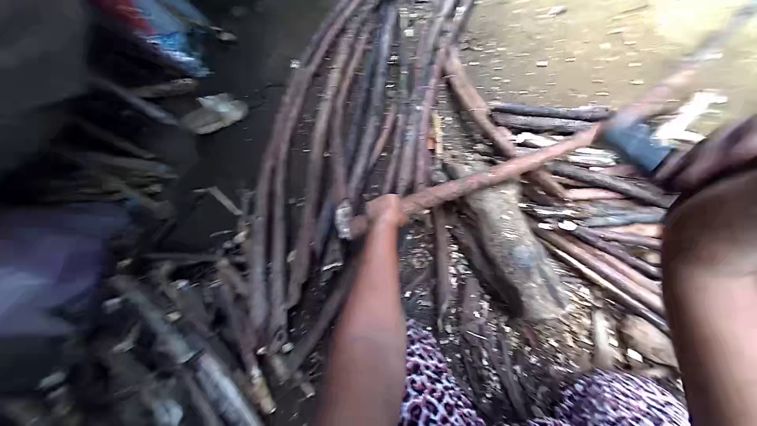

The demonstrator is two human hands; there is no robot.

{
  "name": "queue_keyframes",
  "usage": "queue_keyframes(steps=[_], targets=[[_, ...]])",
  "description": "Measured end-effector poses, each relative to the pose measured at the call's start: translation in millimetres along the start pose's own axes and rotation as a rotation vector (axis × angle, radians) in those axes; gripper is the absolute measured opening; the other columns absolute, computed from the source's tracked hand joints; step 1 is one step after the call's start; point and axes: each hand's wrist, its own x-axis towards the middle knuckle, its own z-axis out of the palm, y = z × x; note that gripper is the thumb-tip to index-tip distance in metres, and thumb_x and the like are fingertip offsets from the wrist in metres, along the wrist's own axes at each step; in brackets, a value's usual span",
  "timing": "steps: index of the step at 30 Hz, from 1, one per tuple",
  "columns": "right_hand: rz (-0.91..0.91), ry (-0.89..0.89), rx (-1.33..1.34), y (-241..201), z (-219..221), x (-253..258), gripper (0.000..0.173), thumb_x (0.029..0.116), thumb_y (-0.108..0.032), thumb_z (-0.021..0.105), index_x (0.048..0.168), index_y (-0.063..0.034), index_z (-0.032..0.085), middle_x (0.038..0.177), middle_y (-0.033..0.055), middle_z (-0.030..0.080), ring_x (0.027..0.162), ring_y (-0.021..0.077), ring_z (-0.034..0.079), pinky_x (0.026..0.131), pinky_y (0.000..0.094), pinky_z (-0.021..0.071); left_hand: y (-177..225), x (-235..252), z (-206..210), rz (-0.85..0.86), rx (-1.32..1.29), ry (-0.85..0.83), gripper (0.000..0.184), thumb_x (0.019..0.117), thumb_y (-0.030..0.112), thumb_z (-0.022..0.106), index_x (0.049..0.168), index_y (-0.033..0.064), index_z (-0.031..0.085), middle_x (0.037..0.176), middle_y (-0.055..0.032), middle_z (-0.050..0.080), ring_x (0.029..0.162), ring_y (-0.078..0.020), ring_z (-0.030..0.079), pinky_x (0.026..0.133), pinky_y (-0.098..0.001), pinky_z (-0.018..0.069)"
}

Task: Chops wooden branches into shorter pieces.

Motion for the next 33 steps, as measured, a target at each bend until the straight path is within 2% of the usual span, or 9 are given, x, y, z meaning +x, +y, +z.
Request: queue_keyframes(steps=[2, 4, 7, 10, 15, 18, 21, 27, 33], targets=[[0.447, -0.397, -0.345, 38.7, 20.8, -102.7, 0.042, 0.1105, -0.022, 0.035, 0.120, 0.0148, 0.054, 0.087, 0.0266, 0.064, 0.079, 0.0369, 0.068, 0.079, 0.0543, 0.0554, -10.1, 3.4, -0.8, 0.000, -0.014, -0.033, 0.046, 0.0839, 0.031, 0.080, 0.124, 0.0109, 0.071, 0.126, -0.0228, 0.069, 0.119, -0.0439, 0.064, 0.094, -0.0702, 0.0498], [0.930, -0.837, -0.508, 61.1, 27.1, -148.4, 0.051, 0.1121, -0.032, 0.040, 0.140, 0.0091, 0.050, 0.120, 0.0327, 0.064, 0.111, 0.0449, 0.065, 0.100, 0.0617, 0.0476, -17.7, 4.9, 6.8, 0.058, -0.059, -0.099, 0.047, 0.0807, 0.025, 0.087, 0.121, 0.0056, 0.072, 0.122, -0.0250, 0.069, 0.116, -0.0465, 0.064, 0.096, -0.0725, 0.0479], [1.223, -0.860, -0.419, 65.2, 20.9, -149.7, 0.046, 0.1121, -0.036, 0.040, 0.136, 0.0014, 0.053, 0.100, 0.0206, 0.064, 0.081, 0.0305, 0.067, 0.077, 0.0488, 0.0564, -14.1, 12.5, 18.2, 0.122, -0.058, -0.107, 0.060, 0.0748, 0.025, 0.093, 0.123, -0.0002, 0.068, 0.117, -0.0301, 0.068, 0.113, -0.0518, 0.064, 0.095, -0.0758, 0.0466], [1.376, -0.644, -0.037, 65.6, 14.4, -146.7, 0.035, 0.1136, -0.033, 0.038, 0.124, -0.0025, 0.051, 0.069, 0.0029, 0.049, 0.046, 0.0125, 0.048, 0.047, 0.0291, 0.0492, -10.4, 4.5, 7.2, 0.158, -0.039, 0.014, 0.076, 0.0698, 0.023, 0.096, 0.132, 0.0004, 0.059, 0.122, -0.0317, 0.066, 0.115, -0.0533, 0.062, 0.094, -0.0750, 0.0469], [1.354, -0.471, 0.146, 56.4, 3.6, -149.2, 0.025, 0.1091, -0.026, 0.053, 0.118, -0.0023, 0.055, 0.062, -0.0002, 0.047, 0.042, 0.0095, 0.046, 0.042, 0.0249, 0.0473, -1.6, -11.4, 5.1, 0.215, 0.063, 0.200, 0.056, 0.0773, 0.030, 0.092, 0.122, 0.0055, 0.069, 0.120, -0.0249, 0.070, 0.120, -0.0465, 0.062, 0.109, -0.0697, 0.0373], [1.243, -0.470, 0.060, 52.5, -13.3, -161.2, 0.028, 0.1068, -0.025, 0.057, 0.121, -0.0011, 0.056, 0.064, 0.0017, 0.051, 0.043, 0.0106, 0.050, 0.044, 0.0270, 0.0499, -1.2, -14.3, 13.4, 0.162, 0.097, 0.228, 0.049, 0.0893, 0.040, 0.080, 0.130, 0.0136, 0.070, 0.122, -0.0201, 0.071, 0.123, -0.0444, 0.060, 0.114, -0.0695, 0.0299], [1.169, -0.501, -0.042, 50.1, -29.7, -180.9, 0.030, 0.1045, -0.024, 0.059, 0.124, -0.0007, 0.057, 0.069, 0.0040, 0.055, 0.045, 0.0116, 0.053, 0.046, 0.0288, 0.0516, -15.2, -6.2, 15.2, 0.195, 0.066, 0.221, 0.054, 0.0931, 0.042, 0.077, 0.138, 0.0131, 0.065, 0.130, -0.0219, 0.068, 0.122, -0.0439, 0.062, 0.106, -0.0682, 0.0417], [1.218, -0.558, -0.034, 59.5, -45.0, -208.0, 0.027, 0.1059, -0.023, 0.057, 0.121, -0.0006, 0.056, 0.069, 0.0057, 0.055, 0.045, 0.0137, 0.053, 0.047, 0.0310, 0.0523, -27.5, 2.9, 3.9, 0.210, 0.036, 0.201, 0.053, 0.0956, 0.043, 0.074, 0.139, 0.0150, 0.065, 0.133, -0.0202, 0.067, 0.125, -0.0429, 0.062, 0.105, -0.0680, 0.0421], [1.106, -0.450, 0.081, 30.6, -49.1, -157.7, 0.026, 0.1088, -0.023, 0.051, 0.121, 0.0001, 0.057, 0.064, -0.0002, 0.053, 0.044, 0.0090, 0.051, 0.045, 0.0257, 0.0504, -11.6, 13.6, 23.2, 0.089, 0.133, 0.030, 0.067, 0.0890, 0.055, 0.077, 0.136, 0.0097, 0.064, 0.130, -0.0254, 0.067, 0.125, -0.0453, 0.062, 0.103, -0.0678, 0.0456]])
